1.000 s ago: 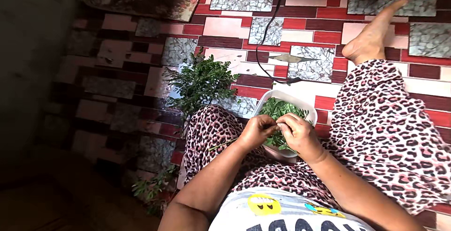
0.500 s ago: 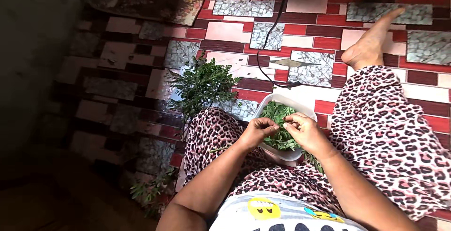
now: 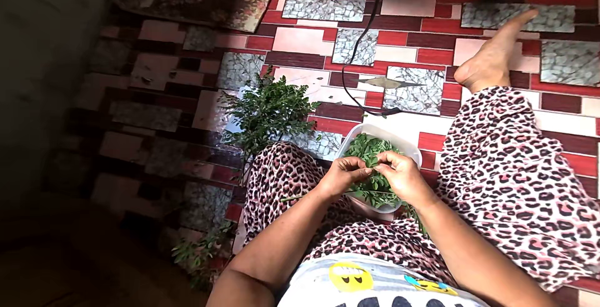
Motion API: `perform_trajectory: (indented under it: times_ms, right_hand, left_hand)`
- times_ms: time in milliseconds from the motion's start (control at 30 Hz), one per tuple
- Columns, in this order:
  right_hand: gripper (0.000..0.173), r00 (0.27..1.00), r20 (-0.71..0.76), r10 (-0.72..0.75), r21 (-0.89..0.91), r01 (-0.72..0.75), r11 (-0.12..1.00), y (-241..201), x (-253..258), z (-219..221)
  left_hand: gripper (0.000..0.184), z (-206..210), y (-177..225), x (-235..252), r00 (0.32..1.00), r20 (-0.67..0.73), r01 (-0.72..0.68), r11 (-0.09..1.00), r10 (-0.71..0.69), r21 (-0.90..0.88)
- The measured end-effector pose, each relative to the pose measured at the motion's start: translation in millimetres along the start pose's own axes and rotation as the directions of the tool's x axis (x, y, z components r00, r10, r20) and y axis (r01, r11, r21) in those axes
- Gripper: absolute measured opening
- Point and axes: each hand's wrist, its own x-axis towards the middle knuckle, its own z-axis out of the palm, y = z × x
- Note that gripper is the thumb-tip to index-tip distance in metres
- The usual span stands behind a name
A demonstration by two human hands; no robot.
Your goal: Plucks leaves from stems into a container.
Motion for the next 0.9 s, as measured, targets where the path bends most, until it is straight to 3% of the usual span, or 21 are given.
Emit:
perform_trajectory:
  times_ms: [200,400,500,633,900]
  right_hand:
    - [0.007,0.999,-0.043,0.012,0.045,-0.01,0.999,2.0,1.3,-0.9]
    - [0.018,0.998,0.022,0.055,0.064,-0.056,0.996,0.8,0.1,-8.0]
    - [0.005,0.999,0.021,0.03,0.136,-0.033,0.99,2.6,-0.1,-5.6]
    - [0.001,1.0,0.002,-0.003,0.104,0.003,0.995,4.3,-0.1,-1.7]
    - [0.006,0.999,-0.049,0.023,0.047,-0.02,0.999,-0.5,1.4,-6.0]
  left_hand:
    - [0.01,-1.4,0.4,-0.4,0.998,0.011,0.061,0.995,-0.06,-0.075]
    - [0.013,-1.5,0.3,-0.3,0.996,0.006,0.093,0.988,-0.093,-0.126]
    - [0.013,-1.7,-0.9,0.1,0.995,0.016,0.104,0.987,-0.103,-0.124]
    - [0.012,-1.0,-0.9,0.6,0.993,0.02,0.115,0.987,-0.113,-0.116]
    - [0.013,-0.2,3.8,-0.3,0.988,0.031,0.154,0.981,-0.151,-0.117]
